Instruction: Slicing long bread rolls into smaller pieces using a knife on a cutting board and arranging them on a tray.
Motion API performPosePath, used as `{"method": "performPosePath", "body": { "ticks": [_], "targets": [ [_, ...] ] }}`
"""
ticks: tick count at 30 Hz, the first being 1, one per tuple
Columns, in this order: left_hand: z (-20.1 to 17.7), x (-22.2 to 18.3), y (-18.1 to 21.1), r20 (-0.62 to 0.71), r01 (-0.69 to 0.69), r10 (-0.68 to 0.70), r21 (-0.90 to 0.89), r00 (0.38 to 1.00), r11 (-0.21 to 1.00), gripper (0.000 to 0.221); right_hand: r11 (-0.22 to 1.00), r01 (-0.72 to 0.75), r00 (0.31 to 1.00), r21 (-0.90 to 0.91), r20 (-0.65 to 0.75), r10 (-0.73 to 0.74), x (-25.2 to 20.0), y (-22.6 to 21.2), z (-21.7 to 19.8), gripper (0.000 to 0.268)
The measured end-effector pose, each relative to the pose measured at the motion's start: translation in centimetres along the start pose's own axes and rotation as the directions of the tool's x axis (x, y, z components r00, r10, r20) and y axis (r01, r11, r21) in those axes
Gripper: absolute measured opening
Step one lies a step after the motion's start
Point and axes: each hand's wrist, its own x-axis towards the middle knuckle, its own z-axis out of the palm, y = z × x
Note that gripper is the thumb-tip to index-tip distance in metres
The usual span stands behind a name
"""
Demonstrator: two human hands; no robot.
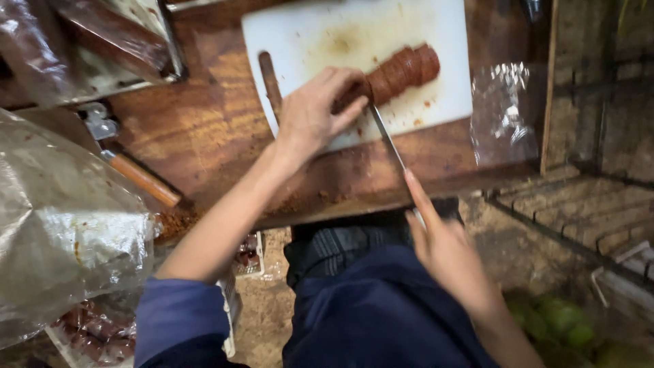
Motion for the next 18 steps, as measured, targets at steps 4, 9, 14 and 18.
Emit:
{"method": "performPosePath", "body": {
  "ticks": [4,9,14,18],
  "targets": [
    [-2.7,-1.2,1.3,0.142,0.007,-0.018,0.078,0.99,0.997,0.045,1.0,0.006,1.0,-0.003,0.031,-0.005,0.0,-1.1,-1.0,0.072],
    [-2.8,-2.5,0.6,0.103,-0.03,0.022,0.079,0.994,0.996,0.038,0.986,-0.163,0.986,-0.034,0.038,0.164,-4.5,-0.5,-3.4,0.072],
    [-2.4,-2.7,0.4,0.098,-0.032,0.025,0.074,0.995,0.997,0.046,0.984,0.17,0.978,-0.047,-0.112,-0.174,-2.9,-0.8,-2.0,0.069],
    [-2.4,-2.5,0.2,0.079,-0.032,0.025,0.077,0.997,0.997,0.038,0.979,-0.076,0.993,-0.187,0.079,0.093,-4.0,-1.5,-2.3,0.072]
  ]
}}
